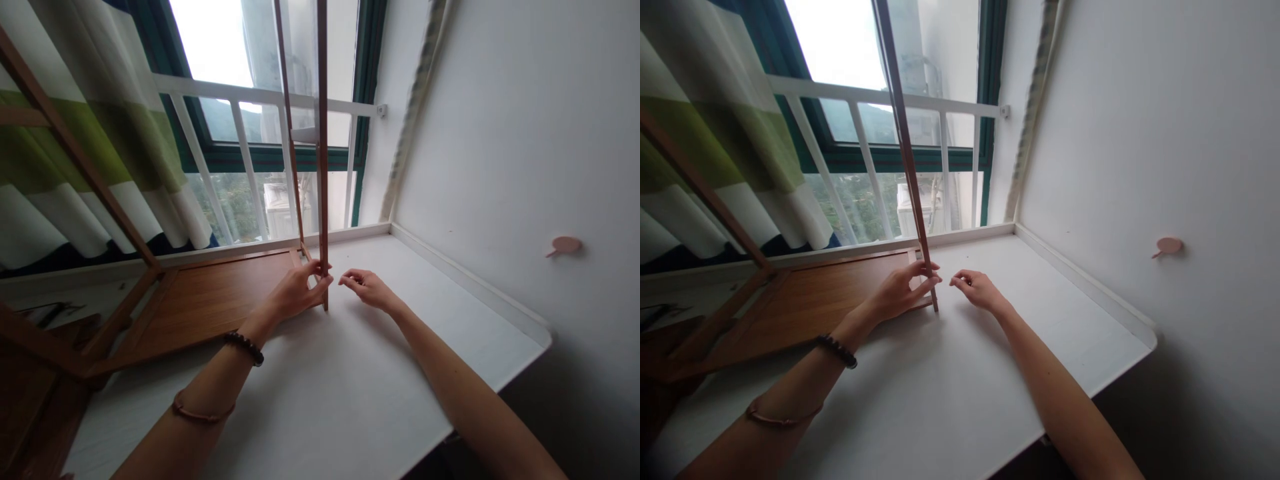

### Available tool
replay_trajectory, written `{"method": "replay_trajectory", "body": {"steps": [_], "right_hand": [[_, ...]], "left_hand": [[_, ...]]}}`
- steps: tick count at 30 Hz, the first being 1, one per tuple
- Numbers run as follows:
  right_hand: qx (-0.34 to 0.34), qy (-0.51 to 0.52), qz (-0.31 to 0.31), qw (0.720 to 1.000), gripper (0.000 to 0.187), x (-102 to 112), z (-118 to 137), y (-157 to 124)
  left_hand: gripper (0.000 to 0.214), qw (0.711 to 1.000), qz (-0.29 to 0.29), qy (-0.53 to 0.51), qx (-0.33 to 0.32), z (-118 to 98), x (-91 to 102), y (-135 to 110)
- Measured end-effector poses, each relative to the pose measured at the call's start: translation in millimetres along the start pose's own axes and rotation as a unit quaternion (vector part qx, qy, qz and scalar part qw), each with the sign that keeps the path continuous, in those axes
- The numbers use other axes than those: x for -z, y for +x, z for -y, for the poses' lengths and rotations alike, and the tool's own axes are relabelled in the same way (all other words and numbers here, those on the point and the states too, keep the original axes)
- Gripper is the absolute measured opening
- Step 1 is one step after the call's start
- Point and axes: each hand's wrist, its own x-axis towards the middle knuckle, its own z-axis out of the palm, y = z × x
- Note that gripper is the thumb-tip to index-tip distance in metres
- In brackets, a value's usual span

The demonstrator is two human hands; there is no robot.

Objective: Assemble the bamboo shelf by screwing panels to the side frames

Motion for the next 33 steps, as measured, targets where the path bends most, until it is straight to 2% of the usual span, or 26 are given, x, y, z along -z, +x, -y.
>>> {"method": "replay_trajectory", "body": {"steps": [3,5,10,12,16,22,27,33], "right_hand": [[-0.024,-0.060,0.074,0.995,0.023,-3,-2,-1],[-0.033,-0.067,0.093,0.993,0.023,-4,-1,-1],[-0.014,-0.066,0.078,0.995,0.020,-2,0,-3],[-0.014,-0.087,0.061,0.994,0.022,-2,0,-3],[-0.024,-0.142,0.038,0.989,0.024,-5,0,-1],[-0.026,-0.178,0.055,0.982,0.024,-7,1,0],[-0.004,-0.161,0.075,0.984,0.027,-3,5,-3],[-0.073,-0.135,0.082,0.985,0.031,1,11,0]], "left_hand": [[0.025,0.997,0.073,0.036,0.002,8,1.9,-2],[0.025,0.991,0.108,0.074,-0.028,11,5.9,-3],[0.049,0.956,0.191,0.180,-0.130,19,15.5,1],[0.051,0.944,0.211,0.204,-0.150,22,15.6,4],[0.040,0.931,0.225,0.232,-0.167,22,11.6,9],[0.020,0.931,0.224,0.232,-0.171,21,6.2,14],[0.017,0.937,0.214,0.224,-0.164,23,1.9,15],[0.018,0.938,0.227,0.217,-0.148,28,-0.2,16]]}}
